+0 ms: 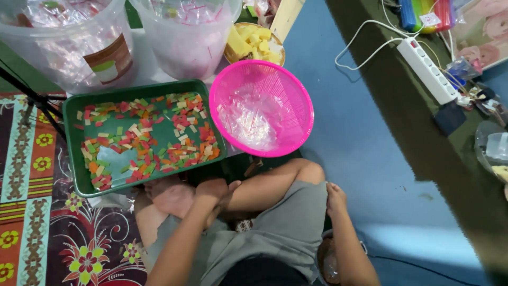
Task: Packing small colorful snack pieces into individual plastic bags while sitting on the floor.
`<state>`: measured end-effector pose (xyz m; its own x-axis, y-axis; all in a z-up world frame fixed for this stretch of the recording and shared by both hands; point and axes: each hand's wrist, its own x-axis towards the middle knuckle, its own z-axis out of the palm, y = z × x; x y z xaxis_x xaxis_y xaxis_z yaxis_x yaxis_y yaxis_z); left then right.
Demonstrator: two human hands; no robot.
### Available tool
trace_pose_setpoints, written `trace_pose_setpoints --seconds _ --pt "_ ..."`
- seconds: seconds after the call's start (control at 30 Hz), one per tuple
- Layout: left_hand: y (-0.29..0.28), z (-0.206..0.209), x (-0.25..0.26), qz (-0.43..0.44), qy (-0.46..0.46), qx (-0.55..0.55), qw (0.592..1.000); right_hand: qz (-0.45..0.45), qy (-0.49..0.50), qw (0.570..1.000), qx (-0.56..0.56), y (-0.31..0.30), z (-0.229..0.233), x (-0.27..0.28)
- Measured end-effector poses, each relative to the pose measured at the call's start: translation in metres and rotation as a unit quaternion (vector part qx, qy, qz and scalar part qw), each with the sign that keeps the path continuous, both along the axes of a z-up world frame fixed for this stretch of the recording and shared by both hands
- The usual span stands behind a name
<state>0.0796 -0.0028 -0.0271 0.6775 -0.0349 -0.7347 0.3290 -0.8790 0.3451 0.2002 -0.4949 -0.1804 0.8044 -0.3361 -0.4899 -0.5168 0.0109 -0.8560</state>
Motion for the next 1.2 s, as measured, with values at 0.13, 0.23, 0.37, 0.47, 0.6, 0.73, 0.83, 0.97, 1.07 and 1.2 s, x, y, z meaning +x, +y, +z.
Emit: trace_pose_setpoints --seconds 0.13,0.23,0.37,0.47,0.6,0.73,0.83,0.97,1.07,1.2 --pt "-0.021 -0.009 -0.015 0.016 -0.095 0.023 0.995 0.016 -0.007 0.998 -0.065 0.008 0.036 -0.004" --pt "-0.035 -0.01 -0.021 0.009 -0.14 0.054 0.989 0.033 0.01 0.996 -0.077 0.015 0.059 -0.007" --pt "-0.048 0.001 -0.028 -0.017 -0.177 0.077 0.981 0.064 0.015 0.998 0.025 0.006 0.07 -0.017" --pt "-0.055 0.007 -0.031 -0.002 -0.188 0.055 0.981 0.07 0.003 0.992 0.106 0.0 0.073 -0.034" --pt "-0.06 -0.003 -0.025 -0.008 -0.191 0.025 0.981 0.058 -0.049 0.981 0.179 -0.031 0.045 -0.046" --pt "-0.054 0.013 -0.02 -0.018 -0.167 0.03 0.985 0.068 -0.062 0.985 0.148 -0.024 0.048 -0.053" --pt "-0.045 0.005 -0.013 -0.021 -0.142 0.052 0.988 0.095 -0.072 0.988 0.097 -0.025 0.055 -0.066" --pt "-0.036 -0.02 -0.02 0.0 -0.32 0.08 0.944 0.113 -0.118 0.987 0.009 -0.019 0.068 -0.061" --pt "-0.027 0.028 -0.035 0.024 -0.324 0.057 0.944 0.12 -0.14 0.983 -0.006 -0.011 0.073 -0.046" --pt "-0.028 -0.032 -0.072 -0.045 -0.257 0.044 0.964 0.156 -0.136 0.965 -0.161 -0.009 0.063 -0.036"
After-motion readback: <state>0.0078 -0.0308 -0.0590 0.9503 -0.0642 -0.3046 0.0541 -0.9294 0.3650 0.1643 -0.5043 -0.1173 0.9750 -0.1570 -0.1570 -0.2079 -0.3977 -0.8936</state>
